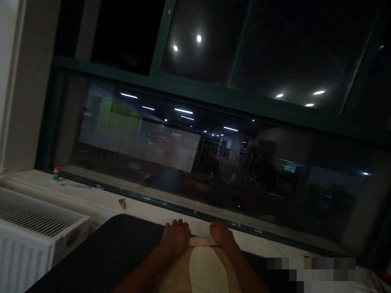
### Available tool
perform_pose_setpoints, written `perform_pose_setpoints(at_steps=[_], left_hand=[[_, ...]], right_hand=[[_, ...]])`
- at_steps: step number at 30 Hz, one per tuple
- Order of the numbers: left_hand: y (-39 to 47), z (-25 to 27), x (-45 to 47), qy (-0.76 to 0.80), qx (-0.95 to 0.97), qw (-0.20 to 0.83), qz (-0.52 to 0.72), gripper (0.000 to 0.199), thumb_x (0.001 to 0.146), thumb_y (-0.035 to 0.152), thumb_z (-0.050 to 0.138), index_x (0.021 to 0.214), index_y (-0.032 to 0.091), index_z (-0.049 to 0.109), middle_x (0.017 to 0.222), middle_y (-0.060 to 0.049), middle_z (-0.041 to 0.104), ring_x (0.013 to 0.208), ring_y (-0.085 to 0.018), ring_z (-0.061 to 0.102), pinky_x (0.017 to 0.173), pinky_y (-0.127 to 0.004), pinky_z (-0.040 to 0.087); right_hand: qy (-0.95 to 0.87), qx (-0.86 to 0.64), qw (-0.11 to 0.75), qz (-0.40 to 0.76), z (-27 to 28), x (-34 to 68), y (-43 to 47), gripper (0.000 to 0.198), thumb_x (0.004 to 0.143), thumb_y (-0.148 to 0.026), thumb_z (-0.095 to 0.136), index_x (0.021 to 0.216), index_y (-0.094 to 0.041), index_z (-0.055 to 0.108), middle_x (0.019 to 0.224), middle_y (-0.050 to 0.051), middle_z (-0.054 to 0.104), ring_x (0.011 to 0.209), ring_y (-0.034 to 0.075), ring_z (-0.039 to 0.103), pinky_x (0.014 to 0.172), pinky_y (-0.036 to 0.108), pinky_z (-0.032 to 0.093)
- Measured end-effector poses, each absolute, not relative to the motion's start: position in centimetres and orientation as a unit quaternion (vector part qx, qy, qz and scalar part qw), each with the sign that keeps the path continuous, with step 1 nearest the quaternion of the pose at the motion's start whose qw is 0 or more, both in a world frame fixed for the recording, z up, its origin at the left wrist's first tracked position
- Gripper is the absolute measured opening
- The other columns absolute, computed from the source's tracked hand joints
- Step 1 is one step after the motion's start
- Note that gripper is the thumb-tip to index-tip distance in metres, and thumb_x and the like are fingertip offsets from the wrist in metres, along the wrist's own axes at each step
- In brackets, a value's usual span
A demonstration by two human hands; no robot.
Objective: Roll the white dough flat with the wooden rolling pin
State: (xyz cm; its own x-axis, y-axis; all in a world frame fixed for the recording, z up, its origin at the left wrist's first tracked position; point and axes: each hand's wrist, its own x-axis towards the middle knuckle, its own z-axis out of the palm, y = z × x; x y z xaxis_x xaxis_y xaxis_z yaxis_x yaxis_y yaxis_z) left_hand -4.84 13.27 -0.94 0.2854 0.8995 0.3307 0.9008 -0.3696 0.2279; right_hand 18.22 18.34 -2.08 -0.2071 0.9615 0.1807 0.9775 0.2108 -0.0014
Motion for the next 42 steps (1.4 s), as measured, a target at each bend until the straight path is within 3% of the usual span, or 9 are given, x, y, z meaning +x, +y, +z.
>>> perform_pose_setpoints(at_steps=[9, 13, 18, 24, 33, 38, 42], left_hand=[[10.1, -2.0, -4.6, -0.536, -0.812, 0.014, -0.232, 0.053, 0.1, 0.036, 0.019, 0.136, 0.019, 0.053, 0.14, -0.01, 0.054, 0.135, -0.029, 0.04, 0.111, -0.052, 0.027], [8.1, -2.0, -4.5, -0.509, -0.826, 0.018, -0.241, 0.053, 0.101, 0.037, 0.018, 0.14, 0.018, 0.049, 0.143, -0.009, 0.051, 0.137, -0.028, 0.038, 0.114, -0.05, 0.026], [4.8, -1.9, -4.7, -0.478, -0.845, 0.012, -0.24, 0.052, 0.1, 0.037, 0.023, 0.145, 0.017, 0.04, 0.152, -0.009, 0.038, 0.141, -0.026, 0.031, 0.117, -0.049, 0.021], [3.1, -2.5, -5.2, -0.463, -0.858, -0.021, -0.221, 0.055, 0.1, 0.038, 0.02, 0.149, 0.017, 0.032, 0.156, -0.007, 0.03, 0.144, -0.024, 0.024, 0.119, -0.052, 0.013], [5.5, -1.5, -4.9, -0.482, -0.85, -0.015, -0.21, 0.053, 0.099, 0.036, 0.019, 0.143, 0.021, 0.044, 0.15, -0.007, 0.043, 0.14, -0.024, 0.033, 0.118, -0.05, 0.017], [8.7, -1.6, -4.1, -0.508, -0.836, 0.003, -0.207, 0.054, 0.099, 0.04, 0.019, 0.138, 0.02, 0.051, 0.142, -0.008, 0.052, 0.137, -0.029, 0.038, 0.116, -0.054, 0.016], [10.9, -1.6, -3.8, -0.522, -0.828, -0.001, -0.203, 0.057, 0.1, 0.04, 0.013, 0.127, 0.023, 0.06, 0.127, -0.01, 0.065, 0.123, -0.028, 0.053, 0.111, -0.056, 0.022]], right_hand=[[-0.699, -0.709, 0.085, -0.051, -1.2, 17.6, 13.5, 0.047, 0.095, -0.032, 0.025, 0.124, -0.023, 0.061, 0.141, 0.01, 0.051, 0.129, 0.028, 0.047, 0.095, 0.051, 0.045], [-0.699, -0.706, 0.094, -0.063, -1.2, 17.5, 10.7, 0.051, 0.096, -0.032, 0.023, 0.125, -0.018, 0.062, 0.142, 0.011, 0.05, 0.133, 0.027, 0.043, 0.103, 0.048, 0.04], [-0.712, -0.689, 0.104, -0.081, -1.5, 17.8, 6.8, 0.053, 0.097, -0.03, 0.02, 0.132, -0.013, 0.057, 0.14, 0.011, 0.052, 0.133, 0.022, 0.043, 0.113, 0.038, 0.03], [-0.713, -0.683, 0.13, -0.085, -2.2, 18.3, 4.2, 0.054, 0.099, -0.033, 0.018, 0.138, -0.013, 0.05, 0.144, 0.008, 0.048, 0.137, 0.022, 0.039, 0.114, 0.036, 0.029], [-0.751, -0.646, 0.096, -0.098, -1.1, 18.1, 6.7, 0.049, 0.097, -0.025, 0.024, 0.13, -0.012, 0.058, 0.139, 0.012, 0.053, 0.132, 0.022, 0.046, 0.112, 0.036, 0.03], [-0.732, -0.672, 0.078, -0.088, -0.4, 17.8, 9.4, 0.047, 0.096, -0.025, 0.025, 0.108, -0.016, 0.07, 0.107, 0.015, 0.071, 0.106, 0.025, 0.065, 0.092, 0.039, 0.048], [-0.729, -0.676, 0.072, -0.078, -0.2, 17.8, 11.3, 0.038, 0.094, -0.028, 0.035, 0.111, -0.02, 0.068, 0.107, 0.013, 0.071, 0.103, 0.025, 0.065, 0.085, 0.036, 0.048]])
